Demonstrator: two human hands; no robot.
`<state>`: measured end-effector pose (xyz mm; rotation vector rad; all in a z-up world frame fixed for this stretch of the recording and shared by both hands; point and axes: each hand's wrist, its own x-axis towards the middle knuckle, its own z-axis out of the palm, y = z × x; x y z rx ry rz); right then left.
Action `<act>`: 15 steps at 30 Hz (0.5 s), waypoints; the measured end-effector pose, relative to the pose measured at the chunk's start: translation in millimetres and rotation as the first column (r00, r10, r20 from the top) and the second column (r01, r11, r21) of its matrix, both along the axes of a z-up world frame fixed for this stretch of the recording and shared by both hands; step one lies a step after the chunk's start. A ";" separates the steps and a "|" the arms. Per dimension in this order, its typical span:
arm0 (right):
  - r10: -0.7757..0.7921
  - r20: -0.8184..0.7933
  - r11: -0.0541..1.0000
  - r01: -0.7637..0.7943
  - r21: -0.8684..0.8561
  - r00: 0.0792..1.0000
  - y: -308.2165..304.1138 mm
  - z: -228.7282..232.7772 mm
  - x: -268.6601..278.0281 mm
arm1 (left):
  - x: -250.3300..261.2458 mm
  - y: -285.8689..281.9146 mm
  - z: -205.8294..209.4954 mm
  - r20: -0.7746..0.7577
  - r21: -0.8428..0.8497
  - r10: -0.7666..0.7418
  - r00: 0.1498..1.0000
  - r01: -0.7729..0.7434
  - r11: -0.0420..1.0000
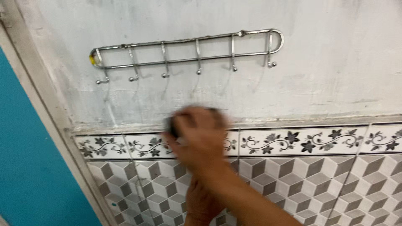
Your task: The person scrubs a tiled wall in a bathroom using a dark sponge. They repeatedly rub the upper section of the wall and the decorative border tiles, moving the sponge back and forth along the grout lines and tile surfaces.
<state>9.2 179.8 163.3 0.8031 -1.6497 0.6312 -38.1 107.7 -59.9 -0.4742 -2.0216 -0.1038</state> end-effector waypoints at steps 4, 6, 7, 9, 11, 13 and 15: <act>-0.230 0.083 0.954 0.241 -0.176 0.970 29.5 -4.5 5.7 | -0.9 1.0 3.3 0.008 0.078 -0.005 1.000 0.005 0.997; -0.216 0.082 0.952 0.229 -0.205 0.973 -0.9 -11.2 -1.8 | 0.9 -4.3 -0.6 -0.080 0.062 0.022 0.997 -0.017 0.998; -0.213 0.089 0.949 0.228 -0.218 0.973 -20.9 -17.9 -1.5 | 1.0 -7.1 -2.8 -0.145 0.032 0.043 0.988 -0.039 0.999; -0.022 0.073 0.987 0.033 -0.156 0.997 -77.0 -24.9 -2.6 | -6.0 -10.7 -0.2 -0.295 -0.032 0.065 0.953 -0.078 0.996; 0.050 0.071 0.999 -0.050 -0.007 0.996 -124.5 -28.8 -1.2 | -8.3 -7.0 2.4 -0.427 -0.083 0.067 0.902 -0.113 0.990; 0.119 0.083 0.991 -0.124 0.055 0.989 -150.9 -29.3 -1.7 | -8.0 -5.5 5.2 -0.368 -0.054 0.073 0.927 -0.099 0.994; 0.144 0.003 0.986 -0.144 0.085 0.990 -152.0 -23.8 -1.3 | -4.7 -8.9 11.6 -0.336 -0.035 0.082 0.938 -0.100 0.994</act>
